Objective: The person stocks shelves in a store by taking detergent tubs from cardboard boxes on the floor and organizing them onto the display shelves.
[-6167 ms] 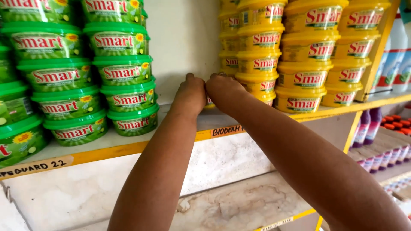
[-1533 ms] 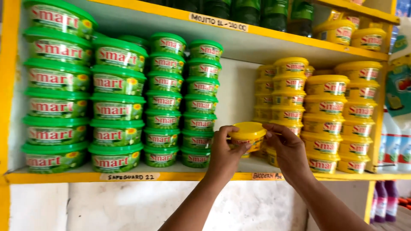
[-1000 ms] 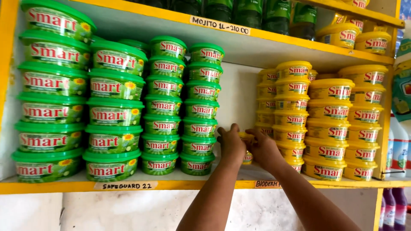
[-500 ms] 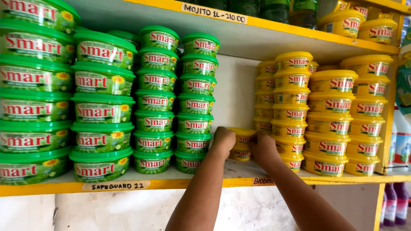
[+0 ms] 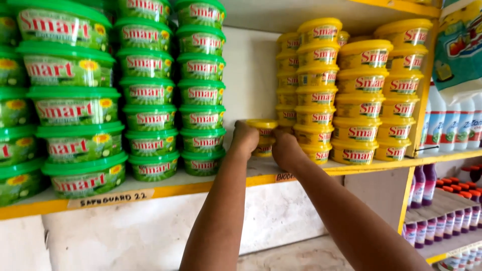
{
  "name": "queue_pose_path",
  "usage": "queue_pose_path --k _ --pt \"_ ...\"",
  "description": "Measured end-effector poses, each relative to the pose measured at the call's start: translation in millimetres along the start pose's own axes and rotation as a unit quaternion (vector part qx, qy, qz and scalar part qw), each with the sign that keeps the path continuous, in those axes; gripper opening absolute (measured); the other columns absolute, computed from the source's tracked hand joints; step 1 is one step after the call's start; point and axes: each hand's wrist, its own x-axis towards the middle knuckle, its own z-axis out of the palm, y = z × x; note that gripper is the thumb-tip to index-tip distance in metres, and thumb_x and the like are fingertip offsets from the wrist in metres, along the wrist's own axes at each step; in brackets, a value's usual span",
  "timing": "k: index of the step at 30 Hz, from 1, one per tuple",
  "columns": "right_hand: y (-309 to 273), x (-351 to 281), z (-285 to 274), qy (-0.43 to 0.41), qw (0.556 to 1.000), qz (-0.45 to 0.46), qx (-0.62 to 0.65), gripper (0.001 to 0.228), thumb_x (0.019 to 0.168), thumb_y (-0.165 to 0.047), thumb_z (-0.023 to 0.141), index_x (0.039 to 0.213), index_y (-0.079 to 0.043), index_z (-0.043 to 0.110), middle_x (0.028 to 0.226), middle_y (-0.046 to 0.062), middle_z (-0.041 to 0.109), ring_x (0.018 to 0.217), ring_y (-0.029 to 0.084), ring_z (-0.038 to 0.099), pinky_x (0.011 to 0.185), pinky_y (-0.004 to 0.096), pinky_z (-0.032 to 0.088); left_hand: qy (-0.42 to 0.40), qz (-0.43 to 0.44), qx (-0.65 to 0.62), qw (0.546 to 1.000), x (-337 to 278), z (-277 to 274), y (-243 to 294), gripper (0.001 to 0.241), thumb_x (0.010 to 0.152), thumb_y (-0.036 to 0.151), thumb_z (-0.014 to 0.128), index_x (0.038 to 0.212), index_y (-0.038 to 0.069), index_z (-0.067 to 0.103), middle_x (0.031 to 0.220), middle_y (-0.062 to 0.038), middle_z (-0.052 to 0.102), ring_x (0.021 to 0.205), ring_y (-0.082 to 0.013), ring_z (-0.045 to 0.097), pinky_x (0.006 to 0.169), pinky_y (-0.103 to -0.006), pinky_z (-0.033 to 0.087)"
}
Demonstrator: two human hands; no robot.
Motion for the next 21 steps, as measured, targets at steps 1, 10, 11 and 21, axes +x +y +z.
queue_pose_path --k 1,10,11,21 --pt "0.8 -2.5 1.7 0.027 0.999 -0.022 0.005 0.04 0.087 -0.002 0.059 0.126 -0.007 0.065 0.109 0.028 0.069 0.108 0.047 0.064 0.091 0.05 0.053 0.023 0.028 0.052 0.998 -9.8 -4.1 8.8 0.044 0.085 0.006 0.058 0.126 -0.011 0.052 0.122 -0.035 0.062 0.113 -0.0455 0.064 0.094 -0.0494 0.053" --pt "-46.2 -98.3 -73.0 0.053 0.976 -0.012 0.209 0.037 0.096 -0.006 0.061 0.133 -0.002 0.063 0.111 0.015 0.076 0.101 0.021 0.072 0.086 0.034 0.057 -0.006 0.315 0.091 0.945 -163.9 -45.5 81.0 0.019 0.096 0.01 0.064 0.111 0.0 0.07 0.108 -0.023 0.071 0.102 -0.0425 0.069 0.088 -0.0481 0.056" --pt "-48.7 -113.3 -81.0 0.037 0.972 0.001 0.233 0.036 0.099 -0.008 0.062 0.135 -0.002 0.063 0.111 0.011 0.076 0.1 0.016 0.068 0.086 0.031 0.056 0.022 0.393 0.054 0.918 -190.3 -55.3 90.2 0.016 0.099 0.008 0.064 0.111 -0.002 0.067 0.108 -0.021 0.069 0.097 -0.0422 0.069 0.084 -0.0481 0.057" --pt "-20.4 -302.7 -141.0 -0.066 0.936 0.237 0.25 0.048 0.095 -0.009 0.064 0.142 -0.006 0.058 0.13 0.005 0.072 0.116 0.01 0.067 0.099 0.029 0.056 -0.245 0.227 0.089 0.938 -366.8 -41.0 62.6 0.011 0.101 0.009 0.063 0.11 0.002 0.061 0.104 -0.015 0.068 0.095 -0.0353 0.068 0.076 -0.0426 0.055"
